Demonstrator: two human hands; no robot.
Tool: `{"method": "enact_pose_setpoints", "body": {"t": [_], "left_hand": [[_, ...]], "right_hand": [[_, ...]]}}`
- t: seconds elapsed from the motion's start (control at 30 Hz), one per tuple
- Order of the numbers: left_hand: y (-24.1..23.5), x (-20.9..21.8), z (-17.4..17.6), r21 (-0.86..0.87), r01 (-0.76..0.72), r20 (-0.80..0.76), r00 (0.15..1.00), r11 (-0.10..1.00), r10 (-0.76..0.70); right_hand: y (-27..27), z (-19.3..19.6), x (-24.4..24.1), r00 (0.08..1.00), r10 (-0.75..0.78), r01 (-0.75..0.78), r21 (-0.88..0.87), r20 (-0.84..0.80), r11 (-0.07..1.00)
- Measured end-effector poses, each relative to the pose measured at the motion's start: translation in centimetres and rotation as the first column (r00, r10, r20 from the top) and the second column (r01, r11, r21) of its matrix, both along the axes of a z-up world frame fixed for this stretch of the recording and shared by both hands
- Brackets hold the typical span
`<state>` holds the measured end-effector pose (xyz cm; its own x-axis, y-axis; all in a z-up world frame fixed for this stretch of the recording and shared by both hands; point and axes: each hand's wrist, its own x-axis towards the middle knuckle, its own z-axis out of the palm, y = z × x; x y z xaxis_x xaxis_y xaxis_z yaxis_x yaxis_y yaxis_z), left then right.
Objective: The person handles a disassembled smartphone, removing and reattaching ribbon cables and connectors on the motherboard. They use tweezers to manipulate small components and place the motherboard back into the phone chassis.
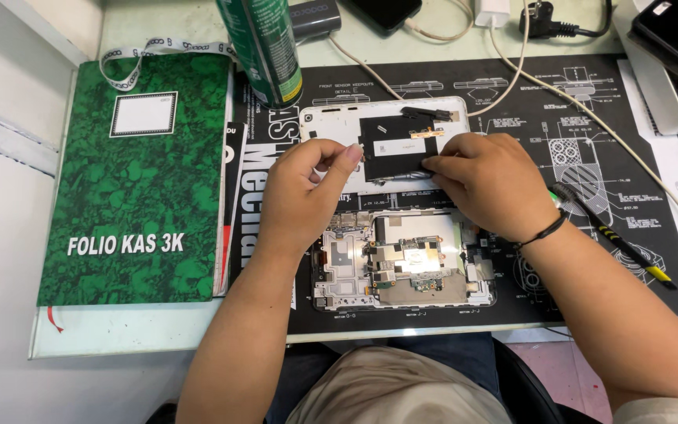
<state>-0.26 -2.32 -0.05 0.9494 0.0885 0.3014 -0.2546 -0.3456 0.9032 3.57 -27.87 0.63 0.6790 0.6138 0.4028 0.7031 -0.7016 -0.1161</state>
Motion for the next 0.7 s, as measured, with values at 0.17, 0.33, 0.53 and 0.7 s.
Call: {"method": "enact_pose_setpoints", "body": {"t": [0.17,0.33,0.53,0.7], "left_hand": [[-0.2,-0.2,0.1,0.027,-0.003,-0.011,1.0,1.0,0.004],[-0.4,-0.4,0.3,0.074,0.029,-0.022,0.999,0.997,-0.027],[-0.7,-0.4,-0.1,0.092,0.063,-0.07,0.996,0.994,-0.057],[-0.7,-0.6,-0.2,0.058,0.074,-0.041,0.997,0.996,-0.071]], "right_hand": [[-0.1,-1.1,0.3,1.0,0.011,-0.011,0.025,0.014,1.0],[-0.3,-1.2,0.6,1.0,0.026,-0.025,0.051,-0.007,0.998],[-0.1,-1.3,0.8,0.998,0.049,-0.047,0.039,-0.031,0.998],[-0.4,-1.1,0.5,0.998,0.047,-0.043,0.115,-0.035,0.992]]}}
